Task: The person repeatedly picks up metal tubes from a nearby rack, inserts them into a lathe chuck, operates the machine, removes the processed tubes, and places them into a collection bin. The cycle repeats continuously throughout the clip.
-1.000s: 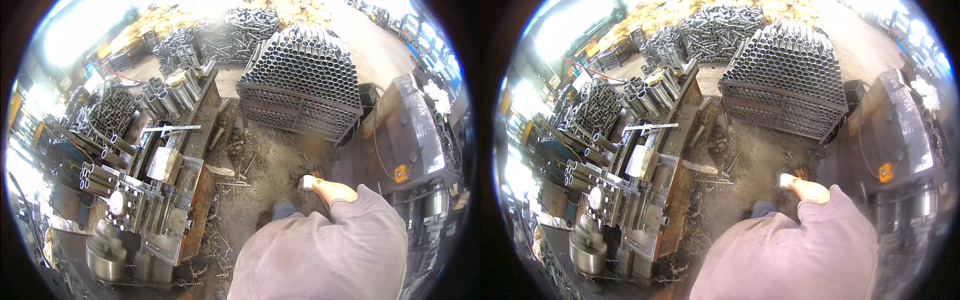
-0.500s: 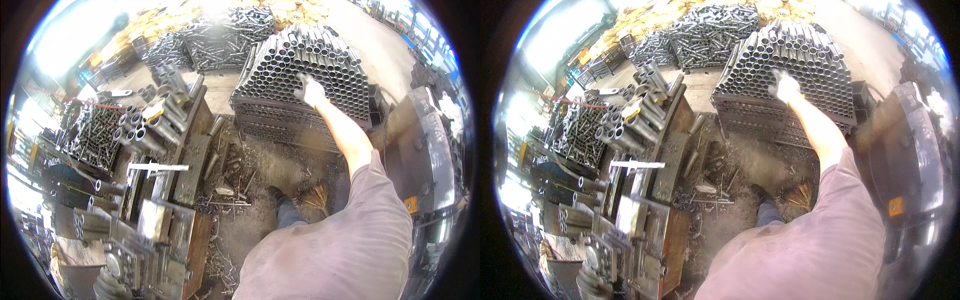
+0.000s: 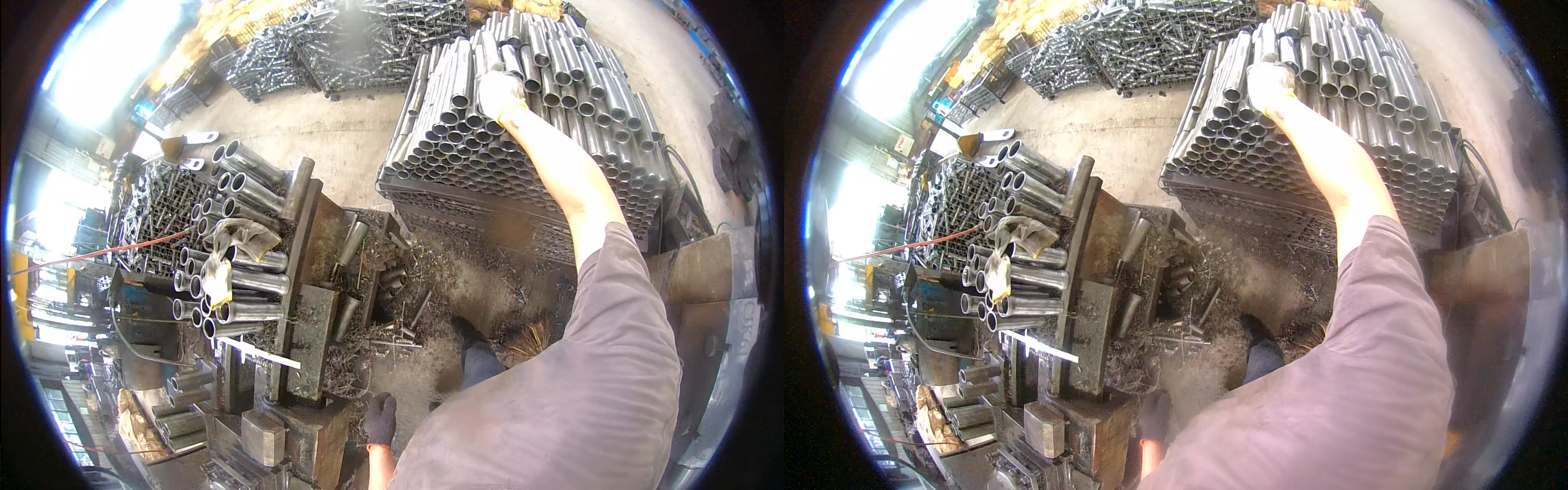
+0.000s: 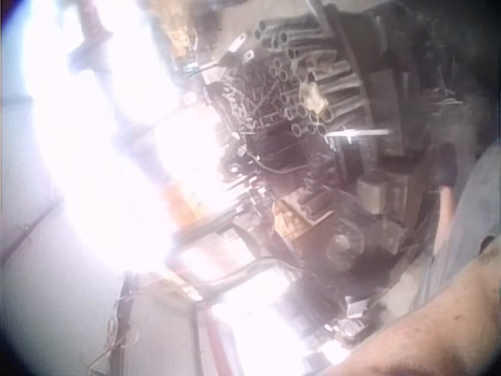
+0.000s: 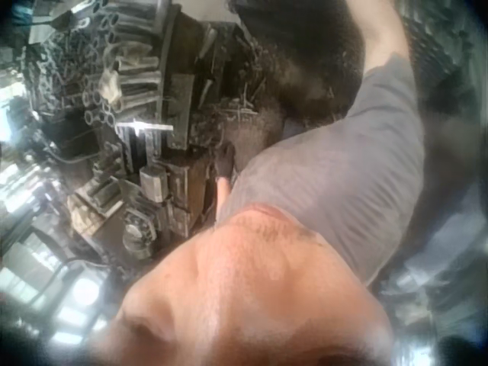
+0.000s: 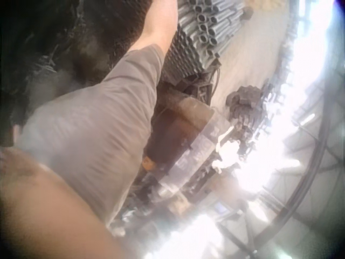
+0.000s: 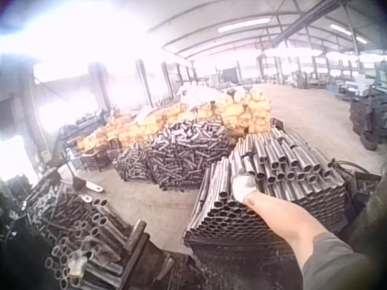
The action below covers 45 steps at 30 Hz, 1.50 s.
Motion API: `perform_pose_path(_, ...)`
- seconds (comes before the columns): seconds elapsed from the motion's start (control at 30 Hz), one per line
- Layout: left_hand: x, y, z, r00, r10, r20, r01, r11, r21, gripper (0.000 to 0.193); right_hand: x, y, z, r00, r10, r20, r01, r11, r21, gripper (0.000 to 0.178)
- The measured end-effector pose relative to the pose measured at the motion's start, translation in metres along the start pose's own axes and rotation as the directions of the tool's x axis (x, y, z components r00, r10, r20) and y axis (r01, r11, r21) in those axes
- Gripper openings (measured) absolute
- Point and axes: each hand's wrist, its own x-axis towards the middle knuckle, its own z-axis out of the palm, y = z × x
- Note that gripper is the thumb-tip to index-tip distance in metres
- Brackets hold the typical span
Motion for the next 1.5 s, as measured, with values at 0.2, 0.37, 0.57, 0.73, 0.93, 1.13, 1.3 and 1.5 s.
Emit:
perform_pose_path(0.2, 0.014, 0.056, 0.013, 0.986, -0.062, 0.156, 0.051, 0.996, 0.072, 0.045, 0.003, 0.035, -0.062, 0.992, 0.049, -0.12, -0.009, 0.95, 0.313, 0.028)
perform_pose_path(0.37, 0.025, 0.114, 0.019, 0.928, -0.059, 0.369, 0.2, 0.913, -0.355, 0.049, -0.144, 0.027, -0.084, 0.986, 0.151, -0.067, -0.002, 0.416, 0.909, 0.039)
perform_pose_path(0.57, -0.019, 0.162, -0.012, 0.886, 0.182, 0.426, 0.366, 0.29, -0.884, 0.063, -0.409, -0.121, -0.094, 0.886, -0.42, 0.198, -0.388, -0.434, 0.813, 0.038)
perform_pose_path(0.73, -0.123, 0.059, -0.101, 0.989, 0.119, 0.091, 0.107, -0.128, -0.986, 0.068, -0.56, -0.234, -0.18, 0.434, -0.864, -0.255, 0.143, -0.214, 0.966, 0.048)
perform_pose_path(0.93, -0.246, -0.065, -0.164, 0.971, -0.115, -0.211, -0.209, 0.03, -0.977, 0.055, -0.661, -0.321, -0.249, -0.119, -0.991, -0.063, 0.068, -0.072, 0.995, 0.1)
perform_pose_path(1.13, -0.308, -0.095, -0.21, 0.787, -0.19, -0.586, -0.293, 0.721, -0.628, 0.055, -0.753, -0.441, -0.268, -0.169, -0.979, -0.116, 0.182, -0.147, 0.972, 0.066)
perform_pose_path(1.3, -0.326, -0.129, -0.281, 0.556, -0.381, -0.739, -0.504, 0.552, -0.664, 0.044, -0.76, -0.497, -0.274, -0.04, -0.999, -0.005, 0.067, -0.007, 0.998, 0.059)
perform_pose_path(1.5, -0.269, -0.19, -0.358, 0.489, -0.384, -0.783, -0.523, 0.589, -0.616, 0.04, -0.762, -0.566, -0.251, 0.019, -0.967, -0.253, 0.059, -0.251, 0.966, 0.051)
